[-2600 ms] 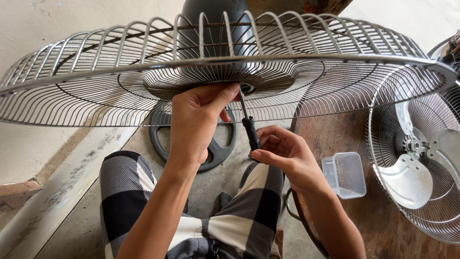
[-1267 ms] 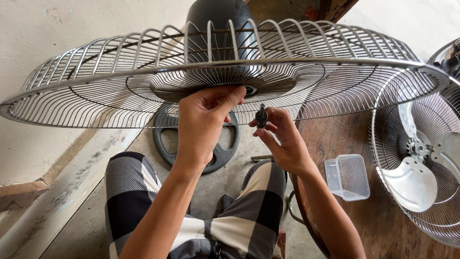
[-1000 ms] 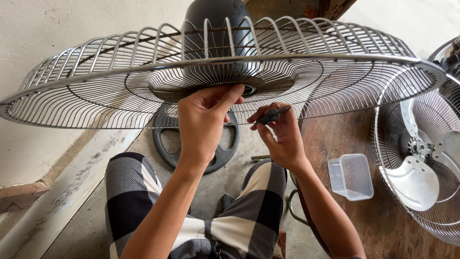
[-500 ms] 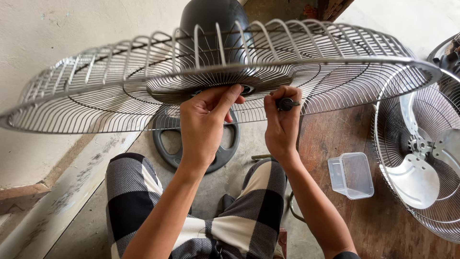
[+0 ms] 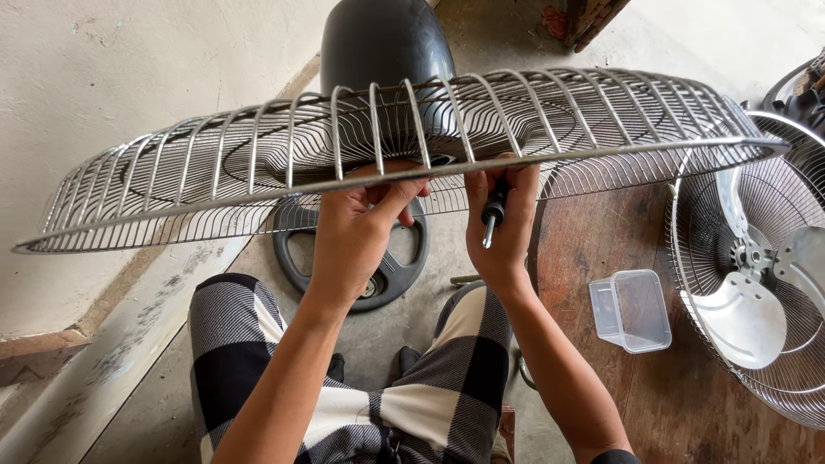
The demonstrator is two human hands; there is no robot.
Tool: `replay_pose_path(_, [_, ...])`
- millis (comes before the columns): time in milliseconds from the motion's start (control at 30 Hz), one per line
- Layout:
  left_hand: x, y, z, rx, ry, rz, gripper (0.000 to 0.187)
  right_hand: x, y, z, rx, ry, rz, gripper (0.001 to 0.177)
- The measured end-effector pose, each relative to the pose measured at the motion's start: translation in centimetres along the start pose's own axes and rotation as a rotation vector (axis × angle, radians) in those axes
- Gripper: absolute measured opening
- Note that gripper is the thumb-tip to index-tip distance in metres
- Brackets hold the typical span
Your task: The person uses a screwdriver to remove screws from the front grill of a standing electric fan, then detaches the grill and sets it aside. The person then removes the rear grill and places it on a nearby table.
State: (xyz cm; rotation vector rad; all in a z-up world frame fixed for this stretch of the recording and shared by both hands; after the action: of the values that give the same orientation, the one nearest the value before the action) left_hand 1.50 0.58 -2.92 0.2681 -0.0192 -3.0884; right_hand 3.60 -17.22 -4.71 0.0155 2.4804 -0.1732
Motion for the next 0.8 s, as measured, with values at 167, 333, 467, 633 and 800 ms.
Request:
replay_pose_path(167, [0.3,-0.7,0.2,-0.034,0.023,-0.035,0.015,0.2,-0.3,-0.3,0.018,0.001,-0.017,0.013])
replay_pose_path(333, [0.4,-0.9,0.9,-0.072,0.047,-0.05,0.016,0.3,-0.1,-0.8,0.038,0.06,0.06,0.015])
replay_pose_path(467, [0.6,-0.9,1.2,-0.112,0.027,-0.049,0.018,0.4,-0.2,-1.6,0.062,0.094,0.058,0.012])
replay_pose_path(633, [1.5,-0.6,1.3,-0.133,0.023,-0.088,0.018,1.1,-0.4,-3.5,0.044,0.144,0.024,0.013])
replay_pose_path(800, [2.2,-0.3,1.4,-0.153,0.029,-0.129,0.019,2.9,-0.5,-5.5,-0.021,0.203,-0.021,0.016])
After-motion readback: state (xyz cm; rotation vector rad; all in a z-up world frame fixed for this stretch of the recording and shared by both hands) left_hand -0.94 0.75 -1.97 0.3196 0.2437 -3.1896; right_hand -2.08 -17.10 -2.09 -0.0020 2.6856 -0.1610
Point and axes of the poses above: each hand's wrist, its own x-axis away from the middle knuckle, its own y-axis out of the palm, z = x × y, the point moved 2 cm from there along -x, towards the middle knuckle, and after that the axes turned 14 degrees about -x, right-handed, at the moved point
